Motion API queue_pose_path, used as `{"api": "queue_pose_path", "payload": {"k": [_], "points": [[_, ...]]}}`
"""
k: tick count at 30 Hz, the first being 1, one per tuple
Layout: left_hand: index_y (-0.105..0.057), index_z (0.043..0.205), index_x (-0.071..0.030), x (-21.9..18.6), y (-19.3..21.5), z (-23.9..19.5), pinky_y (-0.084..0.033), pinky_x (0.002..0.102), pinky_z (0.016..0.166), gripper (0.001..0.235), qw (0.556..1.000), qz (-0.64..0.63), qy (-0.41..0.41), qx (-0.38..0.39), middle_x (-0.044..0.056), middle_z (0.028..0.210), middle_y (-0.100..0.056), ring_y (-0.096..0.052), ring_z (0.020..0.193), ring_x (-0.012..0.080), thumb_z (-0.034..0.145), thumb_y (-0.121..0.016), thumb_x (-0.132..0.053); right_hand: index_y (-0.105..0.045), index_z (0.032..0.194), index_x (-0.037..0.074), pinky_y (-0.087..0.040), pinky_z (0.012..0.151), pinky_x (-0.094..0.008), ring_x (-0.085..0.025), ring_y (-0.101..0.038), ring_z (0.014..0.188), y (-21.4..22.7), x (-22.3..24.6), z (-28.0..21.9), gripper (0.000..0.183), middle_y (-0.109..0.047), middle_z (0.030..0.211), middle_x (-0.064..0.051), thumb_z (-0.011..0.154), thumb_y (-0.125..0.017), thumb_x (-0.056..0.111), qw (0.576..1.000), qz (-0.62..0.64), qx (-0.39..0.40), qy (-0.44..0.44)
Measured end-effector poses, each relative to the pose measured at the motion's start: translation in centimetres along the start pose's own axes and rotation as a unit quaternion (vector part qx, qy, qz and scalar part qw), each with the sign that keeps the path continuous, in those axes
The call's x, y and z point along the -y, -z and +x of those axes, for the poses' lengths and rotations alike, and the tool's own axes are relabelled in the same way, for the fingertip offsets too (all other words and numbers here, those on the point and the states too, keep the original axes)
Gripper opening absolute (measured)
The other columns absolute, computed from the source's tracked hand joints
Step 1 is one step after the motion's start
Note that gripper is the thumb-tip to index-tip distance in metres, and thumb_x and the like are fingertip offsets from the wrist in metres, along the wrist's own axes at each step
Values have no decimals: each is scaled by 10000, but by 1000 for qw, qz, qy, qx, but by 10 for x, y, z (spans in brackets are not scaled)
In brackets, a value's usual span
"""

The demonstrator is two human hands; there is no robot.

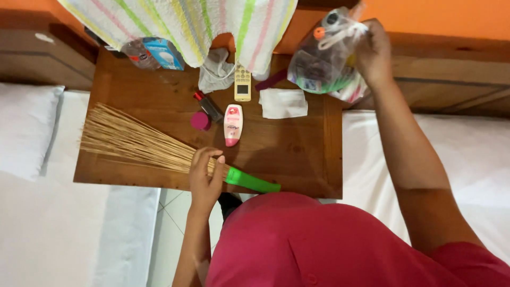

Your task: The person folds a brown towel over the bed, then kneels on the tiled floor picking up scattered toys and trading cards one at a time into a plastic bag. They gather the bag, tie it closed, place it on the wooden nightstand, and set the towel on the bed.

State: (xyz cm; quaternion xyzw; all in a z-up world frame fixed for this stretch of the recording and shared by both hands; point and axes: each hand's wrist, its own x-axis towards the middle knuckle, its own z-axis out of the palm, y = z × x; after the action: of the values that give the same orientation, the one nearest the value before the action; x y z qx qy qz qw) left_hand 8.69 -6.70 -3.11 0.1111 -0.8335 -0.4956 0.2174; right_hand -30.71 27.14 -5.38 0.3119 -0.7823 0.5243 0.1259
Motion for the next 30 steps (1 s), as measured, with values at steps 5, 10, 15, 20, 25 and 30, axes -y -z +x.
{"api": "queue_pose_path", "payload": {"k": [5,10,15,20,25,30], "points": [[-682,1068,-24,-15,-6,-12,-480,358,764,162,993,-14,108,-46,137,1165,-641,-638,1005,294,964,-656,-146,-593,1137,73,-554,779,-362,-213,-674,954,-59,-9,28,150,-695,1071,-83,1059,-542,-46,993,85,13,81],[-675,1074,-10,-11,-12,-23,-492,368,952,154,995,33,55,-72,149,1143,-653,-639,1063,289,1006,-640,-144,-574,1362,74,-382,995,-567,-344,-532,1185,-88,-22,15,332,-608,1209,-188,1063,-692,154,971,-228,-26,66],[-672,1059,-9,-22,-23,-21,-497,369,931,164,994,33,78,-66,154,1134,-653,-641,1053,293,999,-642,-159,-573,1340,90,-277,1014,-591,-403,-476,1210,-87,-26,4,537,-594,1243,-165,831,-699,202,914,-403,5,46],[-674,1068,-13,-24,-29,-15,-515,373,890,168,996,40,57,-59,153,1139,-654,-649,1049,293,996,-656,-164,-578,1357,82,-311,1065,-558,-382,-482,1245,-75,-51,7,426,-579,1270,-169,955,-677,185,934,-358,3,6],[-675,1064,-33,-29,-35,-10,-537,350,637,181,992,2,123,-37,145,1155,-628,-639,1040,289,964,-654,-183,-595,1386,89,-330,1048,-553,-400,-467,1220,-52,-29,-2,505,-561,1304,-205,962,-745,319,955,-295,7,16],[-677,1082,-27,-20,-37,-6,-512,384,921,159,997,62,12,-37,137,1148,-653,-657,1074,297,987,-667,-154,-594,1380,95,-355,980,-622,-420,-503,1207,-36,-37,-6,572,-574,1316,-211,953,-758,438,944,-322,67,-4]]}}
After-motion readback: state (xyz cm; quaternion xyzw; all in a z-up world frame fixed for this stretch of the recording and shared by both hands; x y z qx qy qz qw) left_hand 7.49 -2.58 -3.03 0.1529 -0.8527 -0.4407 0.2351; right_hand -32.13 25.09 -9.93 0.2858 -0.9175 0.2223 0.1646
